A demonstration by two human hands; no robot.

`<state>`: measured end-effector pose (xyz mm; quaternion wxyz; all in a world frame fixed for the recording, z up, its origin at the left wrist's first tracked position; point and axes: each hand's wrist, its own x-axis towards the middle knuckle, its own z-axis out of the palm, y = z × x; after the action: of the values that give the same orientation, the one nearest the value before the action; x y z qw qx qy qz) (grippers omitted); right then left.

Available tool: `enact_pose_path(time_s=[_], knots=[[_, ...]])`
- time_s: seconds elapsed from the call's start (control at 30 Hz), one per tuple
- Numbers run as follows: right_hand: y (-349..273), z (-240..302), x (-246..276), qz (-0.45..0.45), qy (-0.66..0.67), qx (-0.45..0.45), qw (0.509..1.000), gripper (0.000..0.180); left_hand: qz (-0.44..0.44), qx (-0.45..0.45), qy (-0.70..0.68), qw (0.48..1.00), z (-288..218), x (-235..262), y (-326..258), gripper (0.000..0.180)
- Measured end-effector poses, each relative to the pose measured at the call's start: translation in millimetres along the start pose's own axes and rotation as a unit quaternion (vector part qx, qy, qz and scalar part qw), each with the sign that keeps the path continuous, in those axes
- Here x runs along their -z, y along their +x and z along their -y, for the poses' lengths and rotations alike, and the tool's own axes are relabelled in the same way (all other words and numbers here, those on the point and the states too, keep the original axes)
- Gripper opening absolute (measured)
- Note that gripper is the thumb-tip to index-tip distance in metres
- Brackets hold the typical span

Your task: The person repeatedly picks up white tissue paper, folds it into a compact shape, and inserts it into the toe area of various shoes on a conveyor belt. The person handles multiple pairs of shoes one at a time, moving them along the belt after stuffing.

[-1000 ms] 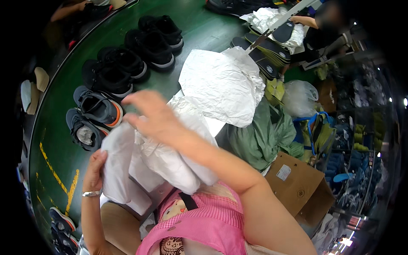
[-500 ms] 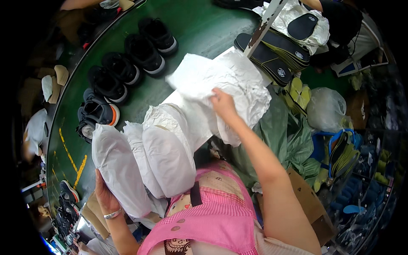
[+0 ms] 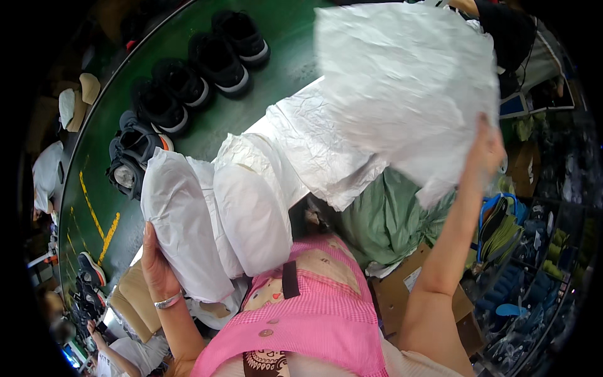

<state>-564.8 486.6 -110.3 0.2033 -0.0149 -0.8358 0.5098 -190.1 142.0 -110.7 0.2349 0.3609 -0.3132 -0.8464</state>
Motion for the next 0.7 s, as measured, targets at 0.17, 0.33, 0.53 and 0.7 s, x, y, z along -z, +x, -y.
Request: enact_pose_path(time_s=[0.17, 0.33, 0.53, 0.7], knots=[[-22.7, 2.0, 20.7, -0.076, -0.164, 0.237, 0.955, 0.025, 0.001, 0.011, 0.004, 1.0, 3.5, 3.0, 1.3, 0.034], [-145.4, -64.3, -112.0, 0.281, -0.17, 0.271, 0.905, 0.036, -0.053, 0.061, 0.055, 0.995, 9.0, -4.4, 4.4, 0.037], [-220.7, -97.0, -169.3, 0.344, -0.214, 0.283, 0.87, 0.062, -0.05, 0.071, 0.026, 0.996, 14.4, -0.5, 4.3, 0.039], [-224.4, -123.9, -166.6, 0.337, -0.192, 0.318, 0.865, 0.05, -0.025, 0.063, 0.034, 0.997, 20.7, -0.2, 10.7, 0.038]])
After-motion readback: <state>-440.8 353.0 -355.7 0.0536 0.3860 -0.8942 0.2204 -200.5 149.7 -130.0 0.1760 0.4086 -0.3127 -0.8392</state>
